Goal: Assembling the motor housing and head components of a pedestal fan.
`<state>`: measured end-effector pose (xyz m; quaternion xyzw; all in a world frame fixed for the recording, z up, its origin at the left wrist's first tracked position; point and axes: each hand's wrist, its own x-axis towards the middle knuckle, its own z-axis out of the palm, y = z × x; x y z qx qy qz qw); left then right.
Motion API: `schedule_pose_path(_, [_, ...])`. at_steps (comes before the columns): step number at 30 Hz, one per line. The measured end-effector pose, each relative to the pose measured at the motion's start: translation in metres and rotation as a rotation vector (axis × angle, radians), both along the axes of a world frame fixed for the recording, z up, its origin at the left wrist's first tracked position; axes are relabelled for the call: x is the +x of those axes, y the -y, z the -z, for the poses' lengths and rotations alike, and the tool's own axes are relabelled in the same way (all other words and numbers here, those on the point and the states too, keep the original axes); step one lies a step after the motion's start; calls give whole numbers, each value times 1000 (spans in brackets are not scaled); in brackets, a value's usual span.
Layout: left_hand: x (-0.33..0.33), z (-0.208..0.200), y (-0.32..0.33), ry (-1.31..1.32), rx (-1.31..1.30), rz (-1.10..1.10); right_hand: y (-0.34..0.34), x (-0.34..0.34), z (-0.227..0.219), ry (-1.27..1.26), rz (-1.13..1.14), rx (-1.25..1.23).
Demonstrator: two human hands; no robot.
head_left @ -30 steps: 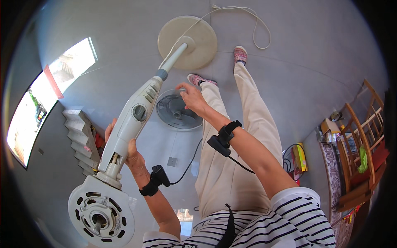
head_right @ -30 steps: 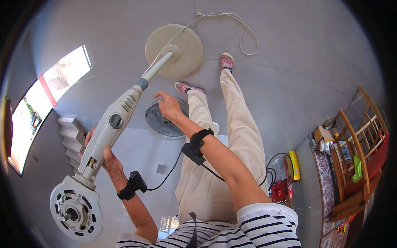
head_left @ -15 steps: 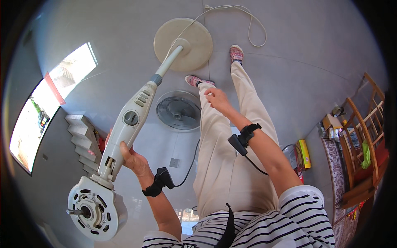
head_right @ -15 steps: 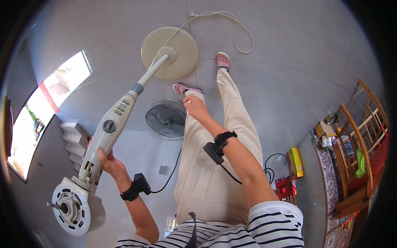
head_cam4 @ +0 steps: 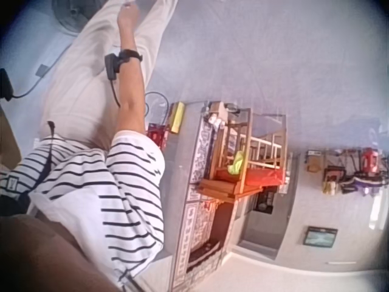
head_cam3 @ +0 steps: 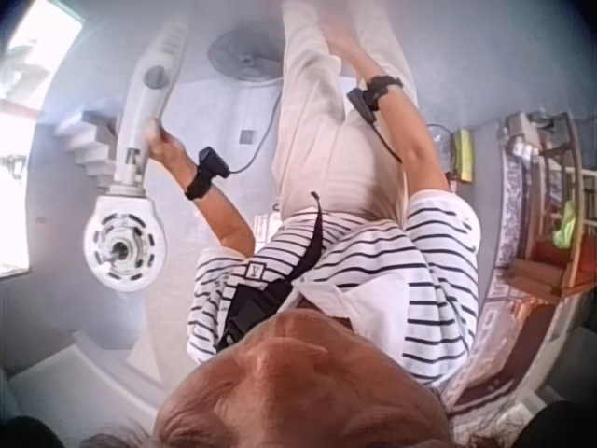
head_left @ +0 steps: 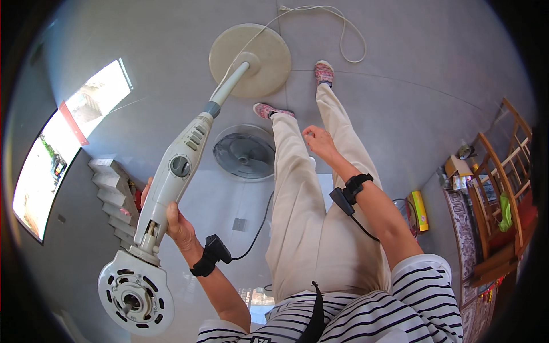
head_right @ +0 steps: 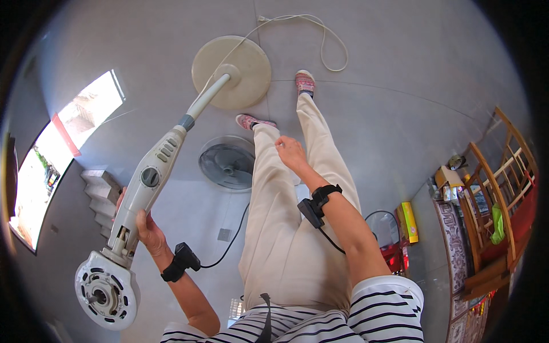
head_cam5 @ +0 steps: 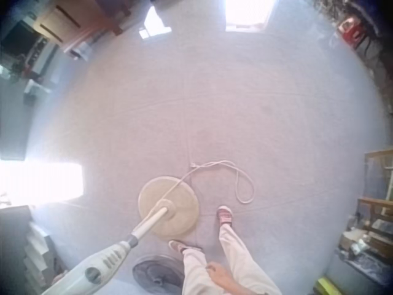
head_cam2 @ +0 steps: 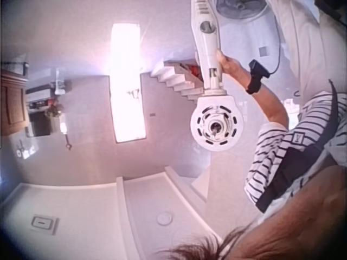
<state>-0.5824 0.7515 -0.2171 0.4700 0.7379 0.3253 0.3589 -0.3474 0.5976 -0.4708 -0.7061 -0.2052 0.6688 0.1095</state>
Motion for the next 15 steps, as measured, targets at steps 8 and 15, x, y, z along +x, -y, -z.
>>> schedule_pose_path(8, [-8,0,8,21,-15,11,-1,2,-3,49,-47,37])
schedule_pose_path(15, [-3,15,7,53,109,-32,-19,43,-39,74,-118,52])
